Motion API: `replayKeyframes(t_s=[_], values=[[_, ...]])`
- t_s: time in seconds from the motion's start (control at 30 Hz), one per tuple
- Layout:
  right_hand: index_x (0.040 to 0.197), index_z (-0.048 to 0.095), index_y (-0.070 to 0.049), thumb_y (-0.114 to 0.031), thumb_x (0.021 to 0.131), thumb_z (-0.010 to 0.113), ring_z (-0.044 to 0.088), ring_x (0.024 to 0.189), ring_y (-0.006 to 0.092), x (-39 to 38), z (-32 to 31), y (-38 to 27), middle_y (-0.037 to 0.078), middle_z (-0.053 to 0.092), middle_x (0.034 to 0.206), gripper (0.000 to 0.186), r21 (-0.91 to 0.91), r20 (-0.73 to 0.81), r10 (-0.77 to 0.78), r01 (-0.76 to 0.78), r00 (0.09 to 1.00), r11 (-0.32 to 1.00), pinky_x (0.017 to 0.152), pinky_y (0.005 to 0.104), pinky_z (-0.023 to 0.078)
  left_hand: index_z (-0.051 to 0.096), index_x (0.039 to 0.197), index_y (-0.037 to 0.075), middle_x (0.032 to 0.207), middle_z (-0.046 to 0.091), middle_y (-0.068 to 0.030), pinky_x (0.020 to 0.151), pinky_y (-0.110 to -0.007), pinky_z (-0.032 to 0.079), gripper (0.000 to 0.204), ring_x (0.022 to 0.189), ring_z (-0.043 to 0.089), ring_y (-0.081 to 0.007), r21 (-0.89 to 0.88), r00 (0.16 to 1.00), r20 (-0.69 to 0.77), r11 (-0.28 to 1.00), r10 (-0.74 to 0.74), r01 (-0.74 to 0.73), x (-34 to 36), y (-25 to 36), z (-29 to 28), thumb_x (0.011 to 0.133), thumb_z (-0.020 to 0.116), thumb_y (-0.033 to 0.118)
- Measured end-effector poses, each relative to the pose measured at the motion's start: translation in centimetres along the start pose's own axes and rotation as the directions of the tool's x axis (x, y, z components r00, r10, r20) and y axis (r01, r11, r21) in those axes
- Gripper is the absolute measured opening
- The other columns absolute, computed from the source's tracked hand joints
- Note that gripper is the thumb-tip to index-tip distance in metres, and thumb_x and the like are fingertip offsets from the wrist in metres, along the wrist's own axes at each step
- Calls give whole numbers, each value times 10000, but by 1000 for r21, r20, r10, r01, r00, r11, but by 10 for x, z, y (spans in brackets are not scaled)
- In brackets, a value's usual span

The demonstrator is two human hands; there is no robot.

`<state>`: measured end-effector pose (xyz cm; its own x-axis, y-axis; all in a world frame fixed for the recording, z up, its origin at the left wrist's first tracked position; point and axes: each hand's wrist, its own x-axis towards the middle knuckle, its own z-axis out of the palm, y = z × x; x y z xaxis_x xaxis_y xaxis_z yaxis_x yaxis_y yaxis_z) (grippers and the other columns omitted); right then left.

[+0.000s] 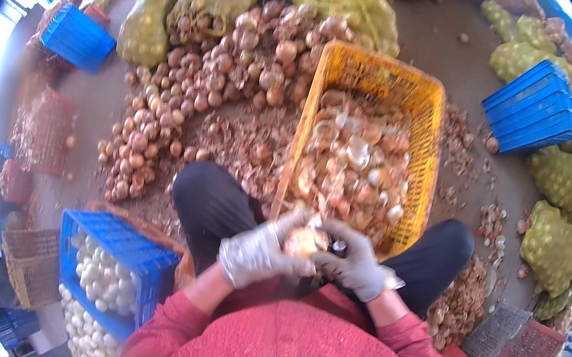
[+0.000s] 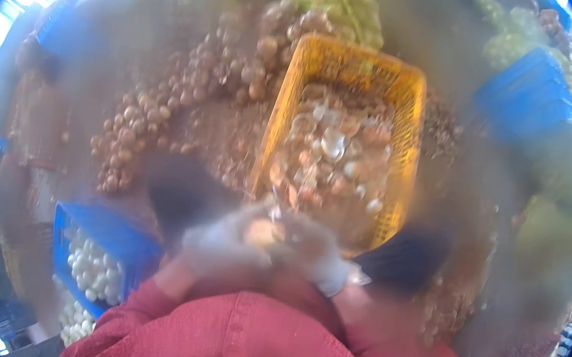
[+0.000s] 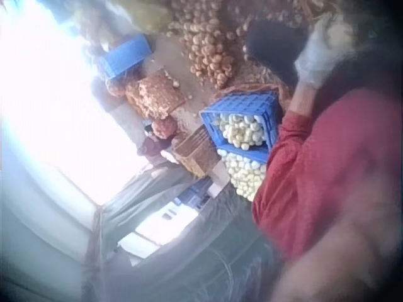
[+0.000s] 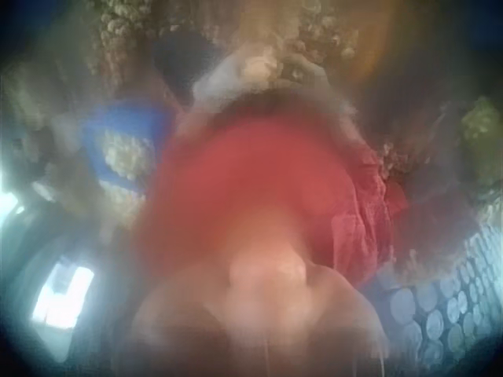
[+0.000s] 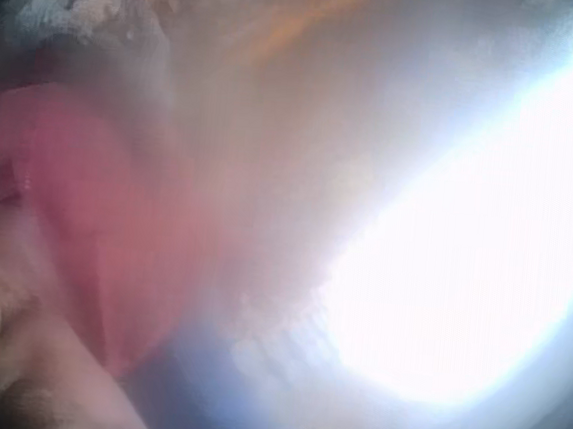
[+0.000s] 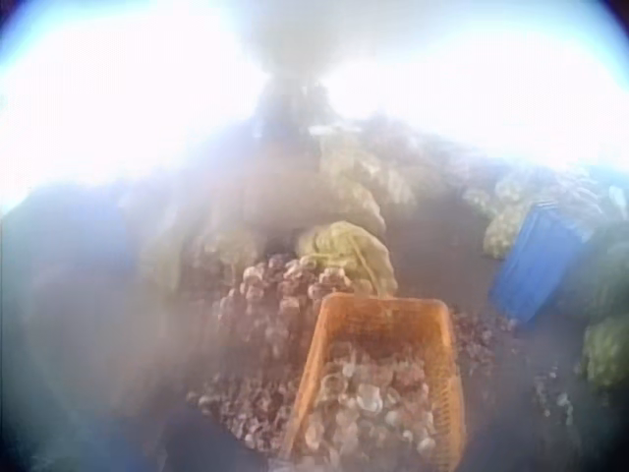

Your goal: The person sits on the floor and peels onions one by one using a small knife. They remove the outer layers and place the peeled onions into a blue crate while discarding the skins into a yellow basket.

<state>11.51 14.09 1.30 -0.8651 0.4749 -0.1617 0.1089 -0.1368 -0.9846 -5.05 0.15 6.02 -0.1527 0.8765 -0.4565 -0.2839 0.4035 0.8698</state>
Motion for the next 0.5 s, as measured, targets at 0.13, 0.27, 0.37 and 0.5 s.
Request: replayKeyframes(t_s=[0.13,0.27,0.37,0.5], values=[[1016,642,-17,-108,957,616,622,631,99,1,22,-11,12,665,803,111,643,-76,268,-159,960,749,517,252,496,307,1549,14,1265,603,-85,931,-294,523,923,1086,620,-149,51,974,104,977,201,-207,4,-10,-3,779,814,33],[965,640,-15,-102,955,602,650,634,126,-5,14,-37,28,678,807,95,497,-139,102,-20,985,867,518,269,524,387,1513,57,1250,631,-121,827,-302,557,806,1043,660,-214,-414,992,-64,901,110,-127,4,1,11,798,757,24],[924,674,-19,-81,867,744,649,643,143,8,4,-44,63,688,790,110,-511,166,-625,609,763,607,572,283,493,417,1490,55,1203,645,-124,781,-301,563,712,988,669,-206,-575,986,-153,806,61,-139,7,-20,17,846,721,76],[1004,682,-32,-142,899,724,629,620,145,38,-20,-28,75,681,752,157,-766,95,-322,276,942,580,554,305,492,438,1468,43,1155,648,-105,804,-290,552,680,976,655,-179,-571,984,-73,802,162,-174,-5,-15,25,849,720,26]])
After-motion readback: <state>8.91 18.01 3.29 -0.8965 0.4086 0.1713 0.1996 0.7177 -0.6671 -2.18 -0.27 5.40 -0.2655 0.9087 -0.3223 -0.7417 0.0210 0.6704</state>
